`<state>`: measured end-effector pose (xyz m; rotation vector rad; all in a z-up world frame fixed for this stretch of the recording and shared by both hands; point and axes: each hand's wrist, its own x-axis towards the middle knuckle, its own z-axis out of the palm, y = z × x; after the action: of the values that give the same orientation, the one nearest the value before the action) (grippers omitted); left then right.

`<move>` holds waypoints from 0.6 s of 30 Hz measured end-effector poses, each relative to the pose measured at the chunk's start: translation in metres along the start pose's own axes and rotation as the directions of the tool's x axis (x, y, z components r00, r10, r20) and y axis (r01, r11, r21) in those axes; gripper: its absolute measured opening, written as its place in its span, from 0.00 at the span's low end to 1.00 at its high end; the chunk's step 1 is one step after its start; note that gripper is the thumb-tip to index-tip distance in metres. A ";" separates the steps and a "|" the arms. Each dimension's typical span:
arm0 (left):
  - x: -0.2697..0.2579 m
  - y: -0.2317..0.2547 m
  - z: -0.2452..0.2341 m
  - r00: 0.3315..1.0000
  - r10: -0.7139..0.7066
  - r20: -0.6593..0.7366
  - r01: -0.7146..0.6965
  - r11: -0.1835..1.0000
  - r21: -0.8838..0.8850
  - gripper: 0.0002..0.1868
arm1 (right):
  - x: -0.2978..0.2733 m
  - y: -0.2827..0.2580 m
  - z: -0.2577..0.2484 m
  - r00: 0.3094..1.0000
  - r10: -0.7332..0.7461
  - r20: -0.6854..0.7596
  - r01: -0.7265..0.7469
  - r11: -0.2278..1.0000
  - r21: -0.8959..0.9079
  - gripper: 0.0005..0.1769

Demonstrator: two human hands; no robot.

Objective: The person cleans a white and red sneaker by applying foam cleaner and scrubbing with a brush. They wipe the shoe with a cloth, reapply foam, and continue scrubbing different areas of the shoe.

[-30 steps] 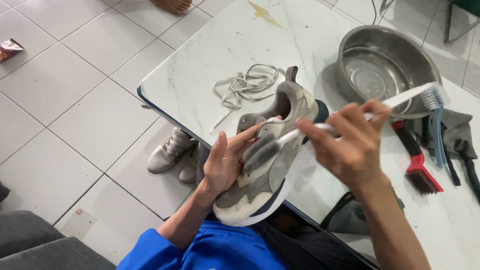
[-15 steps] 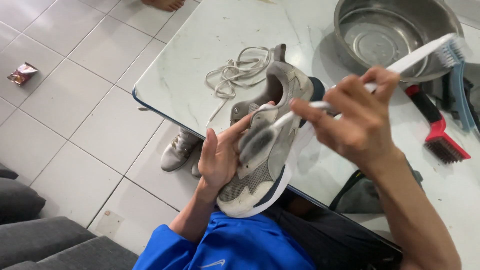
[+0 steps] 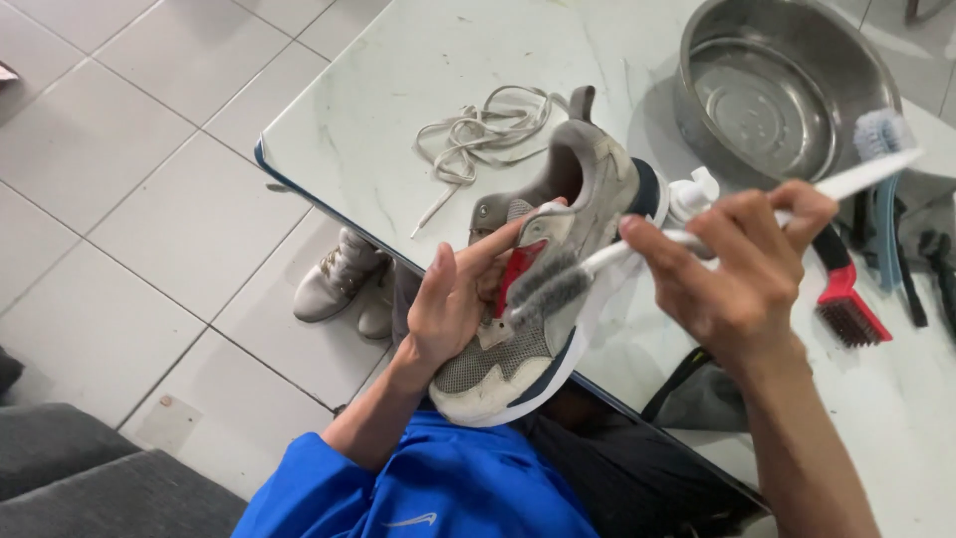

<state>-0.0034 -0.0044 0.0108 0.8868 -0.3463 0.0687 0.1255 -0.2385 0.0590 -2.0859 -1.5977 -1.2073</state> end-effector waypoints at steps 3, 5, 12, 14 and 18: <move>-0.002 0.005 0.002 0.998 0.027 0.063 -0.025 0.999 -0.027 0.51 | 0.031 -0.053 -0.017 0.996 -0.078 0.048 0.074 0.994 0.080 0.07; -0.005 0.000 -0.001 0.995 0.053 0.080 -0.048 0.997 -0.065 0.49 | 0.005 -0.035 -0.010 0.996 -0.090 0.027 0.087 0.993 0.085 0.09; -0.007 -0.020 -0.018 0.995 0.079 0.055 -0.073 0.993 -0.095 0.44 | -0.020 -0.006 0.013 0.985 -0.074 -0.155 0.070 0.997 -0.030 0.03; -0.006 -0.013 -0.014 0.996 0.065 0.056 -0.060 0.994 -0.093 0.46 | 0.012 -0.045 -0.004 0.996 -0.072 -0.058 0.074 0.997 0.024 0.05; -0.006 -0.019 -0.016 0.990 0.107 0.091 -0.105 0.994 -0.032 0.44 | -0.008 -0.005 -0.001 0.990 -0.091 -0.108 0.092 0.996 -0.002 0.06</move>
<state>-0.0008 -0.0035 -0.0144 0.8458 -0.4801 0.1213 0.1207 -0.2430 0.0521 -1.9295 -1.6610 -1.3226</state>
